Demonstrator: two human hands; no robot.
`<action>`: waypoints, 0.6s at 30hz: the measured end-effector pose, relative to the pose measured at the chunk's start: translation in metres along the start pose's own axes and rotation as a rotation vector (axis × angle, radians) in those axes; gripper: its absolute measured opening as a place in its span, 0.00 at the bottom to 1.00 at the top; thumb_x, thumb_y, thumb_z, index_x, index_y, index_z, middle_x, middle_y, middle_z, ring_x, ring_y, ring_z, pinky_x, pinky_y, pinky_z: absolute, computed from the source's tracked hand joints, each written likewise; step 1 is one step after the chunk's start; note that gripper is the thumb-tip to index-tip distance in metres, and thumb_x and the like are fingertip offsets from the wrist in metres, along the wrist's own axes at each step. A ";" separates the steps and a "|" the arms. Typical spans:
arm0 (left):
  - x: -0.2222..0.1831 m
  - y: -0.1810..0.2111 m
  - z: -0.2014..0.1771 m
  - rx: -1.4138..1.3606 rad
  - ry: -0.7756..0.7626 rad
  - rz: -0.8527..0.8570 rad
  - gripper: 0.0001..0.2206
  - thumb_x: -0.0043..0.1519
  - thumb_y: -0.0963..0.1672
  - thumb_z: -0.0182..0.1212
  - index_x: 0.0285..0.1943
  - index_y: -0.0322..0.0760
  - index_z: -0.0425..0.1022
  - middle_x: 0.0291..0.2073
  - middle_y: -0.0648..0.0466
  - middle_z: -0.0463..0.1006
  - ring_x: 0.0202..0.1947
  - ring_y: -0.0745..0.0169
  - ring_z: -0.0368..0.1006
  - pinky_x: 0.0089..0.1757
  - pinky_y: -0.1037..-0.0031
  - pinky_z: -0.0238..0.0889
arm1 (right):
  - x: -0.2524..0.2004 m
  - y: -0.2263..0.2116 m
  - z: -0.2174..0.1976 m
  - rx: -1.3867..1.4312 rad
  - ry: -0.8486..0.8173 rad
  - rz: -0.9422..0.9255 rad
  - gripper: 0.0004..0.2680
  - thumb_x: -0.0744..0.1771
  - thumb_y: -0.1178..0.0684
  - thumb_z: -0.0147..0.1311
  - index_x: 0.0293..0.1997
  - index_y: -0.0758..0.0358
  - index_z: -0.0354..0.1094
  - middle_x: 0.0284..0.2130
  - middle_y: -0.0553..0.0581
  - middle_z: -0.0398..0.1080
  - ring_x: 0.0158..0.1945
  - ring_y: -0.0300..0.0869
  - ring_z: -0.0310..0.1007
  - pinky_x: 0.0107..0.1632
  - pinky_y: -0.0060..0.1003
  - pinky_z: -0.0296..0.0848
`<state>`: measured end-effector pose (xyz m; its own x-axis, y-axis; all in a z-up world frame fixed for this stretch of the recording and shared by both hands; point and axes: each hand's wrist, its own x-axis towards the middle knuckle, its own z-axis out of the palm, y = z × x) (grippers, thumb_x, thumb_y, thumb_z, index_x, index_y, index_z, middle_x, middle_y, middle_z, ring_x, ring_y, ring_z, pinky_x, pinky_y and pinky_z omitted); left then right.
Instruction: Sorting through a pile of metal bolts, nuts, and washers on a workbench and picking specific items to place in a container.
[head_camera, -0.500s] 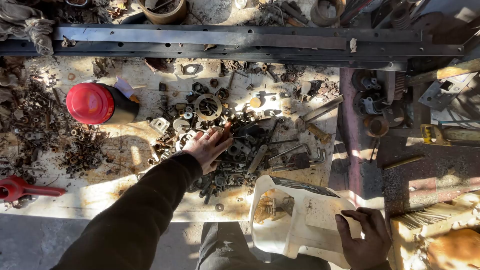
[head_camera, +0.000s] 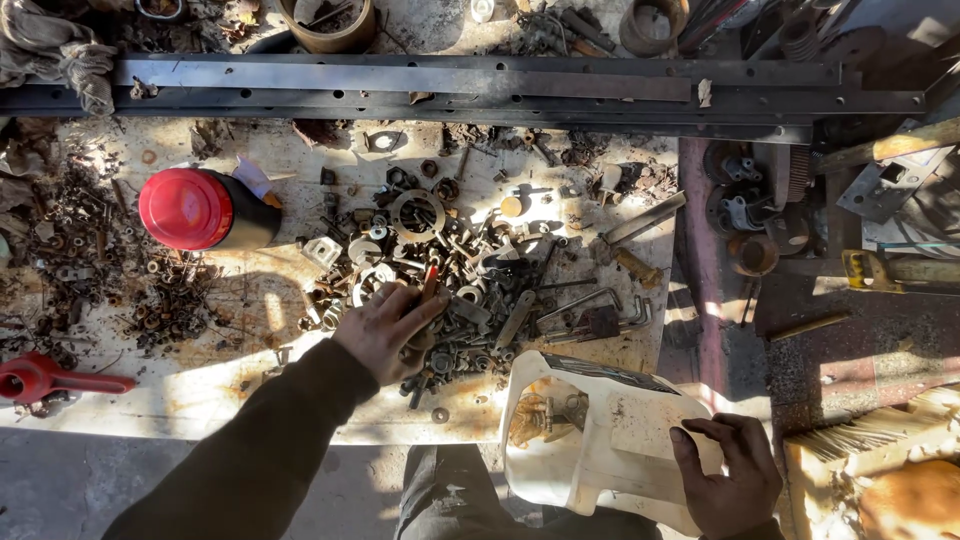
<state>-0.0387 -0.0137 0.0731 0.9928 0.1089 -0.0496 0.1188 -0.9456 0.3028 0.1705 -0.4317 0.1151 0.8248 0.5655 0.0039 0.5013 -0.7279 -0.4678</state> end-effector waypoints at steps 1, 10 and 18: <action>-0.005 0.007 -0.005 0.000 0.000 -0.002 0.37 0.49 0.50 0.74 0.70 0.46 0.67 0.56 0.44 0.74 0.50 0.46 0.74 0.31 0.60 0.78 | 0.000 0.000 0.000 0.000 -0.002 -0.001 0.07 0.63 0.51 0.66 0.40 0.59 0.77 0.39 0.54 0.71 0.43 0.43 0.76 0.45 0.38 0.76; -0.019 0.111 -0.063 -0.463 0.367 0.075 0.27 0.57 0.40 0.68 0.68 0.33 0.70 0.47 0.46 0.77 0.42 0.57 0.75 0.34 0.71 0.78 | 0.002 -0.004 -0.001 0.015 0.014 -0.014 0.08 0.63 0.51 0.66 0.41 0.59 0.77 0.40 0.55 0.70 0.43 0.44 0.76 0.46 0.40 0.75; -0.018 0.169 -0.034 -0.712 -0.010 -0.158 0.34 0.49 0.39 0.70 0.70 0.33 0.67 0.45 0.40 0.75 0.35 0.53 0.77 0.30 0.68 0.78 | 0.004 -0.013 -0.004 0.014 0.041 0.004 0.08 0.62 0.51 0.68 0.40 0.59 0.78 0.39 0.56 0.71 0.44 0.46 0.75 0.45 0.40 0.75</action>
<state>-0.0362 -0.1649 0.1572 0.9633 0.2216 -0.1513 0.2441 -0.4894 0.8372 0.1681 -0.4219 0.1247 0.8370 0.5459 0.0382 0.4945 -0.7246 -0.4801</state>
